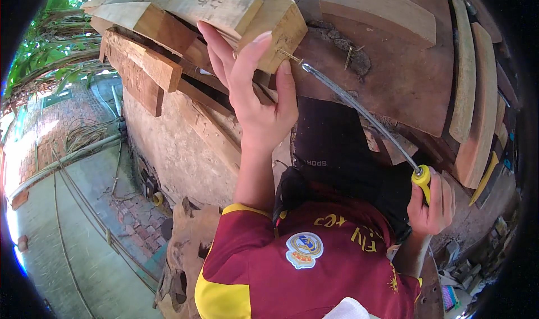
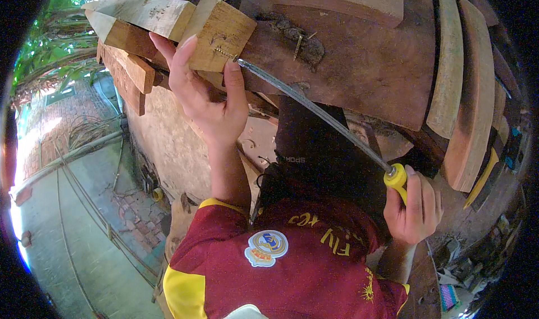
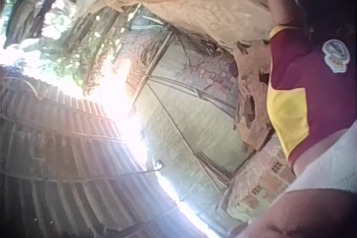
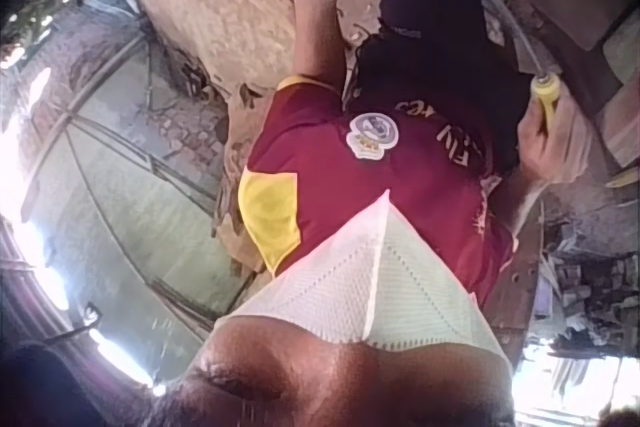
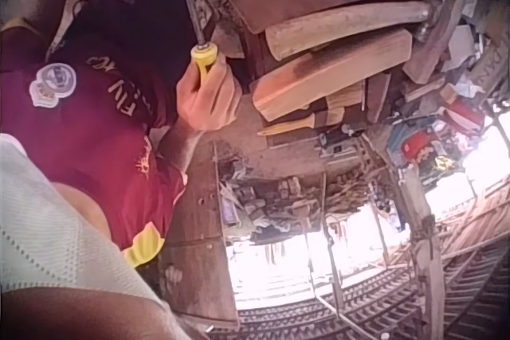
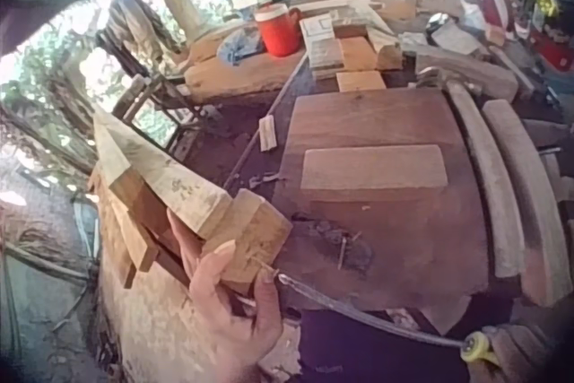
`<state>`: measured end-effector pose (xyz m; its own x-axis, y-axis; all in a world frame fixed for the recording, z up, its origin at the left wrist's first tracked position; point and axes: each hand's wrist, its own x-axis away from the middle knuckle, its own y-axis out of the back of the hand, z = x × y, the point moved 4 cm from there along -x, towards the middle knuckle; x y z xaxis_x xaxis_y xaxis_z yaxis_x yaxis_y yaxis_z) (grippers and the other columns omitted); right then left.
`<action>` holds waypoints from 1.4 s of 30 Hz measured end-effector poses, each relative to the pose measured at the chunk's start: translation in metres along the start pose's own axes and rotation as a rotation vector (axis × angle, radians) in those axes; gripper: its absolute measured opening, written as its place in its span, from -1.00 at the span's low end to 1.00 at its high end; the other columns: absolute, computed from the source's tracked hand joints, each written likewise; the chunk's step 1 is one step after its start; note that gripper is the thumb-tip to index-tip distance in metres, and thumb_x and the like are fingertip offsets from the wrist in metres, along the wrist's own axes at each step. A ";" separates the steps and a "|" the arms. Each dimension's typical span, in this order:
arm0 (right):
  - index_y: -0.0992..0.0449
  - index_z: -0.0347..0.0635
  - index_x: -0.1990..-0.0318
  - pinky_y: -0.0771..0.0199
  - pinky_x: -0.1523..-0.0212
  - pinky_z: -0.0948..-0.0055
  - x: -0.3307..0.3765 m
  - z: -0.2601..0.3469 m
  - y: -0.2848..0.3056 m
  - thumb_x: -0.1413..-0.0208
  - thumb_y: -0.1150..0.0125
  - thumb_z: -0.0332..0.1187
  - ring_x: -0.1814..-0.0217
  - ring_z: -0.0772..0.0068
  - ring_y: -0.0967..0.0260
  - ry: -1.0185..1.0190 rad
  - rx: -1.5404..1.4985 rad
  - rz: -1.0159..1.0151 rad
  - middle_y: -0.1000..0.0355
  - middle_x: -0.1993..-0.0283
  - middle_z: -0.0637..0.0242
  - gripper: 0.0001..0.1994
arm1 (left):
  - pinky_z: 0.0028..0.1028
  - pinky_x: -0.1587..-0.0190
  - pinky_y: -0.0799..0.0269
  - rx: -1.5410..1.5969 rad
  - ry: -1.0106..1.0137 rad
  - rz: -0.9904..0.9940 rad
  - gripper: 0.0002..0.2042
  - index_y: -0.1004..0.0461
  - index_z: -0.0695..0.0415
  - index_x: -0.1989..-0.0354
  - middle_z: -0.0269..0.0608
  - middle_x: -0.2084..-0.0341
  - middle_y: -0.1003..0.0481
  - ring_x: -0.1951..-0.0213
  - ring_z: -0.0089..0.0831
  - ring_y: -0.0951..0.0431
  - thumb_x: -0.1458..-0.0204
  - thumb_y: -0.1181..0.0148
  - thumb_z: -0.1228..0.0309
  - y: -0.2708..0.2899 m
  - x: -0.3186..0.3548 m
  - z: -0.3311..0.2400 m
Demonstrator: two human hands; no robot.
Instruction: The person uses a hammer to drive nails into small wooden blocks, joining them together. They handle the wood pieces and hammer repeatedly, occasionally using a screwdriver to adjust a nail. The task involves assembling small wooden components on a cluttered workbench.
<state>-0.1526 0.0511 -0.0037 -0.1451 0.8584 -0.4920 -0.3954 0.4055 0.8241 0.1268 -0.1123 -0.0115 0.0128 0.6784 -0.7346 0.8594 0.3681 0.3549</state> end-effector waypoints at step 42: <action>-0.50 -0.39 0.06 -0.53 0.33 0.20 0.003 0.002 -0.002 -0.09 -0.38 -0.36 0.35 0.01 -0.49 -0.058 -0.035 0.002 -0.56 0.23 0.06 -0.67 | -0.05 -0.41 0.22 0.010 -0.004 -0.008 -0.50 -0.42 0.02 -0.12 0.46 -0.42 0.22 -0.46 0.27 0.20 0.07 -0.22 0.63 0.000 0.000 0.001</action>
<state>-0.1505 0.0537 -0.0066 -0.0932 0.8763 -0.4726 -0.4265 0.3938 0.8143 0.1272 -0.1128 -0.0124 0.0085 0.6729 -0.7397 0.8647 0.3666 0.3434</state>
